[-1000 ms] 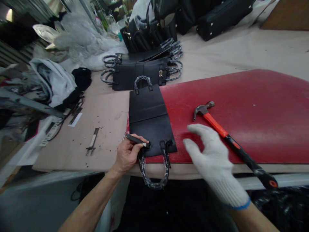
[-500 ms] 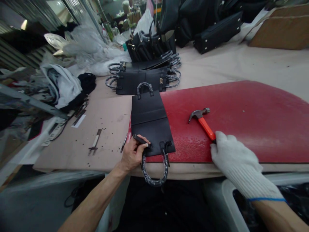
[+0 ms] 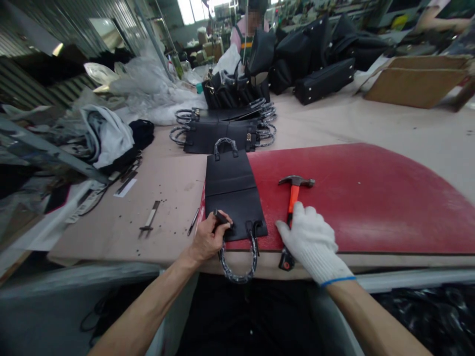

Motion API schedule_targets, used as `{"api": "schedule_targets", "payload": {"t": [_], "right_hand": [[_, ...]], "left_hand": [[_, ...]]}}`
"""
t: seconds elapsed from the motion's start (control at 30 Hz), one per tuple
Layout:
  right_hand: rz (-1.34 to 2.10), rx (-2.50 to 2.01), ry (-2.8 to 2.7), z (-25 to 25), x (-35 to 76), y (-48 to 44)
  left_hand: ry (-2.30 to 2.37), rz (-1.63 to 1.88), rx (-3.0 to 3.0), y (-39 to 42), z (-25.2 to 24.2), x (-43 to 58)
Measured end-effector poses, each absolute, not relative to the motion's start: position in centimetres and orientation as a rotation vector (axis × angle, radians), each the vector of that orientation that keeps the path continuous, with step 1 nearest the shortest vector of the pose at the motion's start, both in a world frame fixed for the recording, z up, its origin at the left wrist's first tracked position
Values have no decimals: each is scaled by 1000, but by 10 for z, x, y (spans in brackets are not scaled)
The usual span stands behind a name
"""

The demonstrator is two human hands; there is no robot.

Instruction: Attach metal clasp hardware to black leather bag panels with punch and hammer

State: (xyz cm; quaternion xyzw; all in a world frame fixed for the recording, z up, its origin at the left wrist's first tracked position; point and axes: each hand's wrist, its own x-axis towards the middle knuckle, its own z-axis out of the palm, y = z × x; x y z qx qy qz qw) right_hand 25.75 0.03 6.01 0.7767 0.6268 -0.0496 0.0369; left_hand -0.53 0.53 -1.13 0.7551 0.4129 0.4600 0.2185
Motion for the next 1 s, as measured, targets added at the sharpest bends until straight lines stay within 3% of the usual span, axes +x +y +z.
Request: {"api": "schedule_targets", "payload": {"t": [0.43, 0.5, 0.6, 0.67, 0.73, 0.9, 1.0], "right_hand": [[-950, 2767, 1683, 77, 283, 15], [-1341, 2823, 1718, 90, 282, 5], [-2265, 2709, 1762, 119, 272, -13], [-2547, 2501, 1882, 134, 263, -24], [-2370, 2356, 2091, 142, 254, -31], [-1112, 2280, 2592, 149, 239, -38], [-725, 2277, 2803, 161, 234, -44]], "left_hand": [[1156, 1323, 2257, 4, -4, 0], [1163, 1303, 2260, 4, -2, 0], [1162, 1257, 2237, 5, -1, 0], [1163, 1237, 2204, 5, -1, 0], [1165, 1225, 2178, 5, -1, 1], [1192, 1211, 2135, 4, -3, 2], [1202, 1218, 2129, 4, -4, 2]]}}
